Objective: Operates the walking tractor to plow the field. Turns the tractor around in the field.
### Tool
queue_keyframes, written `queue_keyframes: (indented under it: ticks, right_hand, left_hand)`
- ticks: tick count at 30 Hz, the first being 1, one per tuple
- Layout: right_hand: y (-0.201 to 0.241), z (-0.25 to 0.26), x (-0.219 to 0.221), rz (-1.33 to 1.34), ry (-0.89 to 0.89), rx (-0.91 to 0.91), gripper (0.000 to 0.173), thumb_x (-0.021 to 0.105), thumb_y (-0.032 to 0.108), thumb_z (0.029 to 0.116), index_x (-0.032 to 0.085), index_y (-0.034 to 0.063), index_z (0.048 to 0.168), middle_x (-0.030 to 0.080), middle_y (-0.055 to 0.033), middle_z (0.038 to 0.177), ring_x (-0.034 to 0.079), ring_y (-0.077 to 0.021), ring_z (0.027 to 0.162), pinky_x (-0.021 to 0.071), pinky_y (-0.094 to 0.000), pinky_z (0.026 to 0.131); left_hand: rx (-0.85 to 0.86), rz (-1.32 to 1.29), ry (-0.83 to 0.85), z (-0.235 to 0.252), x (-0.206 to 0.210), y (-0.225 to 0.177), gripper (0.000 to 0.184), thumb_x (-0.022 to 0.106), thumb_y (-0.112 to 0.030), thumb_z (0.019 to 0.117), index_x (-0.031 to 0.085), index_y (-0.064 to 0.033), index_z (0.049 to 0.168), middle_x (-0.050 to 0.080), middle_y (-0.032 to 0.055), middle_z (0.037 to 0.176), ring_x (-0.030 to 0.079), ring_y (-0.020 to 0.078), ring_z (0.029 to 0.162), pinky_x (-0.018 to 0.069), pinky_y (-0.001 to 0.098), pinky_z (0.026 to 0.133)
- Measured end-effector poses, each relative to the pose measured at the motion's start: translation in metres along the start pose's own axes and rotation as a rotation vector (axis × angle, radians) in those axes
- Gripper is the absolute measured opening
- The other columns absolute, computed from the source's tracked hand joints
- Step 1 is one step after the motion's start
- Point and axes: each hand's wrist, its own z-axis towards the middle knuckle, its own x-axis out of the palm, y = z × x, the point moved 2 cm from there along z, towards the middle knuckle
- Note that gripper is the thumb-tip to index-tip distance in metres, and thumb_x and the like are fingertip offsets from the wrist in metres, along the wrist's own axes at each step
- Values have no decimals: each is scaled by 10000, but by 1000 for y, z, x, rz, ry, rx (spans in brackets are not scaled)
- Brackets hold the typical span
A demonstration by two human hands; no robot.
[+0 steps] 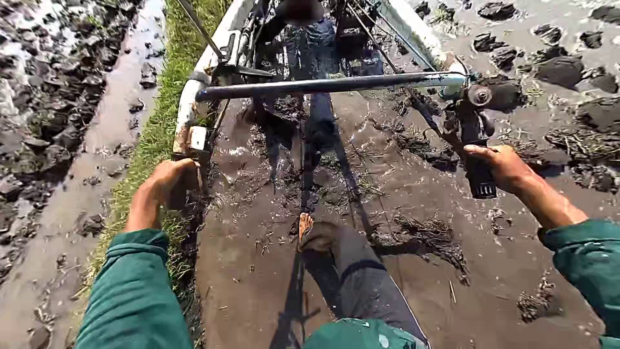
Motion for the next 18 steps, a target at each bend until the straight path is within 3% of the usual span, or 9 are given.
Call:
queue_keyframes:
  ticks: [2,4,5,7,10,13,18]
  right_hand:
    - [20,4,42,130,129,41,349,412,337,1046,610,50,1068,682,-3,789,684,-121,668,605,-344,658]
    - [35,10,85,297,227,108,371,347,293,1014,561,45,1189,709,-24,900,707,-139,796,606,-344,749]
    - [39,17,100,373,226,164,394,321,284,1019,521,39,1255,705,-50,950,708,-161,838,608,-356,769]
    - [49,38,112,409,129,249,408,310,267,1061,505,10,1311,705,-85,986,704,-176,853,596,-369,767]
    - [83,84,101,243,-68,290,343,367,231,1077,536,-43,1196,651,-60,864,652,-119,725,570,-330,686]
    - [125,131,90,23,-210,278,391,445,285,1076,578,-83,1071,542,-53,741,530,-116,588,497,-356,606]
    - [207,164,136,-7,-144,293,411,476,322,1078,590,-73,1073,533,-76,747,518,-148,595,489,-394,615]
  left_hand:
    - [2,-22,-3,37,-28,0,288,515,-265,1024,613,-22,1145,687,74,884,686,185,744,603,422,718]
    - [12,1,1,76,-52,-4,254,530,-242,1020,600,-45,1163,674,42,855,668,141,709,584,351,675]
    - [13,14,31,94,-57,-8,251,533,-210,1020,596,-28,1180,684,45,869,679,139,726,594,343,694]
    - [42,61,91,120,-56,-29,290,564,-176,932,585,-27,1179,673,19,887,664,105,739,585,319,714]
    - [48,94,111,145,-25,-73,252,637,-164,849,611,-28,1060,623,1,798,615,98,669,549,323,655]
    - [57,103,125,180,-5,-119,186,667,-192,876,623,-39,971,596,11,732,580,122,621,519,354,623]
    - [34,174,95,271,-61,-166,274,643,-249,938,627,4,1042,621,70,830,603,168,708,526,414,704]
